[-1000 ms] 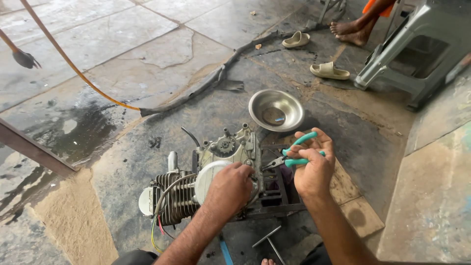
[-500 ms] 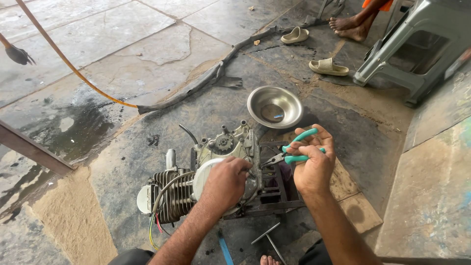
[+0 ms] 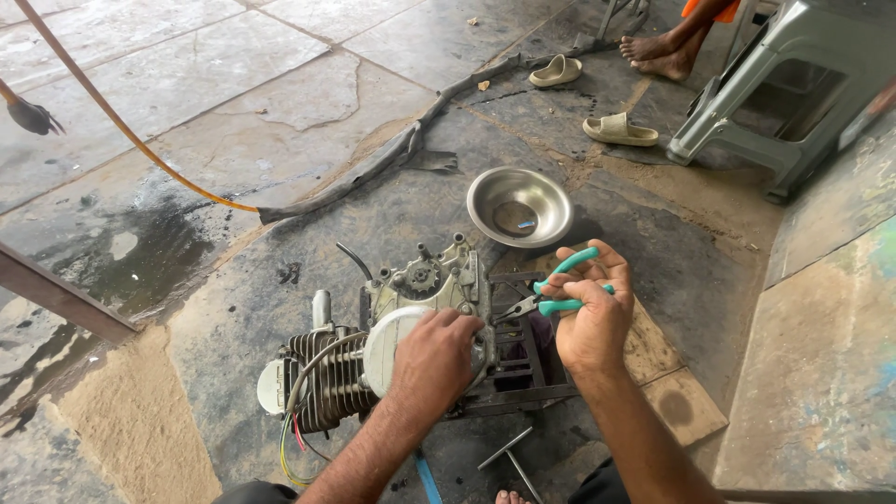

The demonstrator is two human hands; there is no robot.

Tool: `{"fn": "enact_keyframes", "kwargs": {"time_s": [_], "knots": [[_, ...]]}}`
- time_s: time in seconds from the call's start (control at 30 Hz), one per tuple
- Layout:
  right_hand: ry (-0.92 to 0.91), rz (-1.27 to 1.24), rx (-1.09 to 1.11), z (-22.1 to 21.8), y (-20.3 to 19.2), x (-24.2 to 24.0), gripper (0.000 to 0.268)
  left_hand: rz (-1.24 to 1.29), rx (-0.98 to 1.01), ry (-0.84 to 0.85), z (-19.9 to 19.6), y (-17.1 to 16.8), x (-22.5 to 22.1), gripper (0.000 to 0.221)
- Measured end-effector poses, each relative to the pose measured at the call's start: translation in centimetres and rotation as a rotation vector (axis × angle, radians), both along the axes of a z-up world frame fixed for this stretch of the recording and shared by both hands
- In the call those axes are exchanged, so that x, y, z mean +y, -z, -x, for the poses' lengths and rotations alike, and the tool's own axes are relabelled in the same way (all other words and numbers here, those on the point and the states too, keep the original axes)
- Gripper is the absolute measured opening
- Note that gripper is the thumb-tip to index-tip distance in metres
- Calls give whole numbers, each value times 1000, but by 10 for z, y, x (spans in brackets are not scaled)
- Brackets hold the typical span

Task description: Repairing and assembling a motorcycle engine component.

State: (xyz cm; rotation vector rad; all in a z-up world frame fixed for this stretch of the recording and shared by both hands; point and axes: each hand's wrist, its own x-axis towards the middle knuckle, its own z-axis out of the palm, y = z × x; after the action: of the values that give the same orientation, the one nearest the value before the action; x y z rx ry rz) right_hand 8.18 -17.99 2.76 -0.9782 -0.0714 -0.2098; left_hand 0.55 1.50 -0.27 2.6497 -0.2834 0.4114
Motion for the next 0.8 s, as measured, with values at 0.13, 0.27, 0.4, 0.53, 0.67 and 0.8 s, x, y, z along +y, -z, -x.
{"fn": "enact_keyframes", "kwargs": {"time_s": [0.13,0.27,0.4,0.53,0.67,0.8], "knots": [[1,5,7,0,-1,0,60,-27,-53,13,1,5,-1,19],[-9,1,0,-1,1,-2,59,-91,-60,44,3,4,-2,19],[-8,-7,-2,-1,1,-2,60,-109,-6,67,5,-8,-2,30],[-9,-16,-2,-2,2,-3,59,-78,30,73,6,-16,1,36],[-15,-17,0,-2,2,-2,59,14,17,75,9,-24,4,36],[-20,-21,-3,-3,4,-2,59,80,70,89,13,-37,5,31]]}}
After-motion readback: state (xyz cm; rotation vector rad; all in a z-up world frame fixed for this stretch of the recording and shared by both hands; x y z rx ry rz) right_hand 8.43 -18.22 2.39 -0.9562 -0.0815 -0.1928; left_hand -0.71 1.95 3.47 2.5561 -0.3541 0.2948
